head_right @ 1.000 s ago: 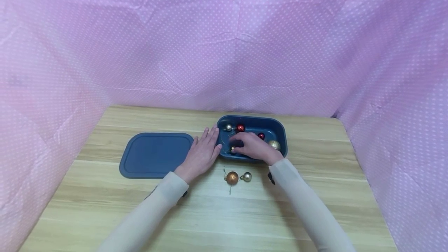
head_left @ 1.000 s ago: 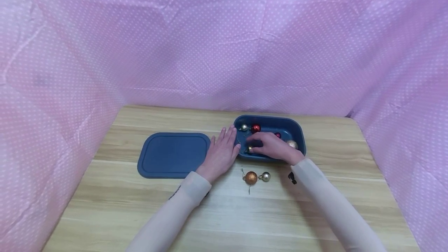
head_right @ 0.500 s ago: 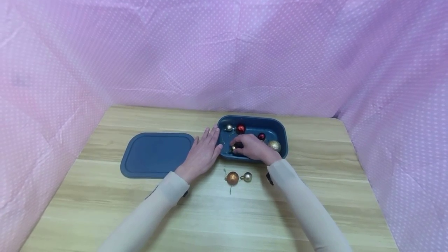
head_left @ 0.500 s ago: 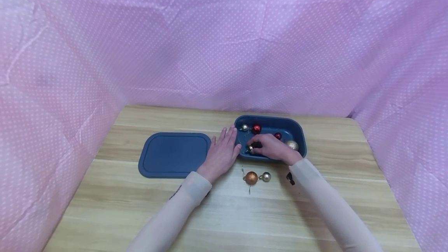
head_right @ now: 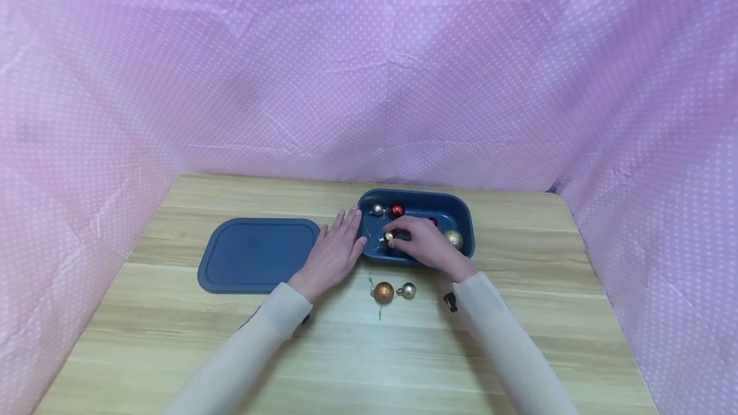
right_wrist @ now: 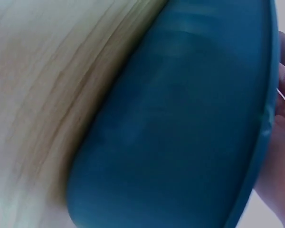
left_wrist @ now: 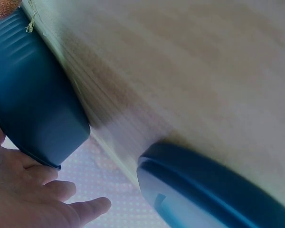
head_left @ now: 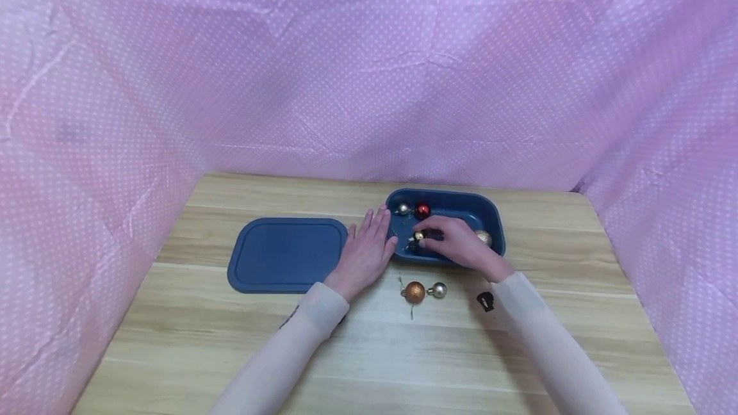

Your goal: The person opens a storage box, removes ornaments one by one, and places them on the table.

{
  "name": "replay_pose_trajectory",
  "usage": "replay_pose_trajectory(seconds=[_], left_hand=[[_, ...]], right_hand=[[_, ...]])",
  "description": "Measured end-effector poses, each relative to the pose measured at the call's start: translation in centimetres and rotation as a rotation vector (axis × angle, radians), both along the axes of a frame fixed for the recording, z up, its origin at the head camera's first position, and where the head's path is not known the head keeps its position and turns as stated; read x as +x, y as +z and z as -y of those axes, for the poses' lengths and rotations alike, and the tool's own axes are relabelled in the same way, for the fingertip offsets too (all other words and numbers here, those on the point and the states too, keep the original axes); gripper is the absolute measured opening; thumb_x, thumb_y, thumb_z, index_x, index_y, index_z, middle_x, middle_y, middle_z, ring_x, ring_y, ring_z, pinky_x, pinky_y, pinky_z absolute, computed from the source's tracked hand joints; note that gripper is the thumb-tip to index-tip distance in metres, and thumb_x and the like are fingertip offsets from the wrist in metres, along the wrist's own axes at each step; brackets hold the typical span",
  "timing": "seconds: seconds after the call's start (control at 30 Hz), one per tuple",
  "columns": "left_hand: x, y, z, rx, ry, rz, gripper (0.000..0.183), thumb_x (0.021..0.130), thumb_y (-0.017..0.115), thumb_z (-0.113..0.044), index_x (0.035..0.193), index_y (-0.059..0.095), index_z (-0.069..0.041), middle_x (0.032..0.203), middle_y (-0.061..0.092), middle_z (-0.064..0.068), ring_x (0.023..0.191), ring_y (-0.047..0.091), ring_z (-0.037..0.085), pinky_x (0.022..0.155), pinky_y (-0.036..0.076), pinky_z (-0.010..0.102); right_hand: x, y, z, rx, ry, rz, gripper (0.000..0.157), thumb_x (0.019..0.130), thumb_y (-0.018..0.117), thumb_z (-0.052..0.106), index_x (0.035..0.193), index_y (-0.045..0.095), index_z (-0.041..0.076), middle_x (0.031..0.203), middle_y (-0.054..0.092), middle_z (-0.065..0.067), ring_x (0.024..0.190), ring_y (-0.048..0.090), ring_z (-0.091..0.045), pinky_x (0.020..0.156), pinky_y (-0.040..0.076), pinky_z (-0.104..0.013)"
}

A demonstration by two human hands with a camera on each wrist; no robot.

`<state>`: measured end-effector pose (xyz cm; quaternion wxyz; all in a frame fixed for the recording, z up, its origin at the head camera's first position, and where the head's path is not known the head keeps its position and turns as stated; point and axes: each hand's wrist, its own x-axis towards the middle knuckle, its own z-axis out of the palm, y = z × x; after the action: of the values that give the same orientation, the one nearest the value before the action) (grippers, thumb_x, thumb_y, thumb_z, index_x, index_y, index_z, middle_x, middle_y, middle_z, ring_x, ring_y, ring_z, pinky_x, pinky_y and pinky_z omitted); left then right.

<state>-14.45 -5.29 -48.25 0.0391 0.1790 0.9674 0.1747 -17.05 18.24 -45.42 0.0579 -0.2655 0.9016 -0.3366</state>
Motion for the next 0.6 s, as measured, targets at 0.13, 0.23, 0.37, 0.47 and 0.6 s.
replay_pose_trajectory(seconds=[0.13, 0.23, 0.37, 0.47, 0.6], left_hand=[[0.1, 0.0, 0.0, -0.004, 0.002, -0.002, 0.065, 0.113, 0.035, -0.042, 0.167, 0.015, -0.011, 0.173, 0.011, 0.004, 0.159, 0.009, 0.028, 0.122, 0.019, 0.062], [0.2, 0.0, 0.0, -0.003, 0.002, -0.001, 0.065, 0.113, 0.033, -0.043, 0.167, 0.015, -0.011, 0.173, 0.011, 0.004, 0.159, 0.009, 0.028, 0.122, 0.019, 0.062], [0.3, 0.1, 0.0, 0.002, 0.003, 0.001, 0.066, 0.113, 0.032, -0.044, 0.167, 0.014, -0.011, 0.173, 0.01, 0.005, 0.159, 0.009, 0.029, 0.122, 0.019, 0.062], [0.3, 0.2, 0.0, 0.012, 0.004, 0.001, 0.065, 0.113, 0.034, -0.042, 0.167, 0.015, -0.011, 0.173, 0.01, 0.005, 0.159, 0.01, 0.03, 0.122, 0.019, 0.063], [0.3, 0.2, 0.0, 0.014, 0.001, -0.002, 0.065, 0.113, 0.033, -0.043, 0.167, 0.016, -0.01, 0.173, 0.01, 0.005, 0.159, 0.011, 0.03, 0.122, 0.019, 0.063]], right_hand=[[0.6, 0.2, -0.3, -0.019, -0.02, -0.02, 0.03, 0.095, 0.077, 0.018, 0.123, 0.075, 0.009, 0.124, 0.074, -0.005, 0.121, 0.066, -0.027, 0.104, 0.05, -0.05], [1.1, 0.3, -0.6, -0.04, -0.029, -0.027, 0.03, 0.096, 0.077, 0.019, 0.124, 0.075, 0.008, 0.124, 0.073, -0.005, 0.121, 0.066, -0.027, 0.104, 0.05, -0.05], [1.8, 0.5, -1.0, -0.056, -0.048, -0.032, 0.031, 0.096, 0.076, 0.019, 0.125, 0.074, 0.008, 0.126, 0.073, -0.005, 0.123, 0.065, -0.028, 0.104, 0.05, -0.052], [2.3, 0.8, -1.3, -0.056, -0.065, -0.031, 0.032, 0.097, 0.075, 0.021, 0.126, 0.074, 0.009, 0.128, 0.072, -0.005, 0.123, 0.064, -0.029, 0.104, 0.049, -0.053], [2.8, 1.3, -1.6, -0.066, -0.088, -0.034, 0.033, 0.097, 0.076, 0.024, 0.127, 0.074, 0.011, 0.13, 0.071, -0.006, 0.125, 0.062, -0.03, 0.104, 0.049, -0.054]])
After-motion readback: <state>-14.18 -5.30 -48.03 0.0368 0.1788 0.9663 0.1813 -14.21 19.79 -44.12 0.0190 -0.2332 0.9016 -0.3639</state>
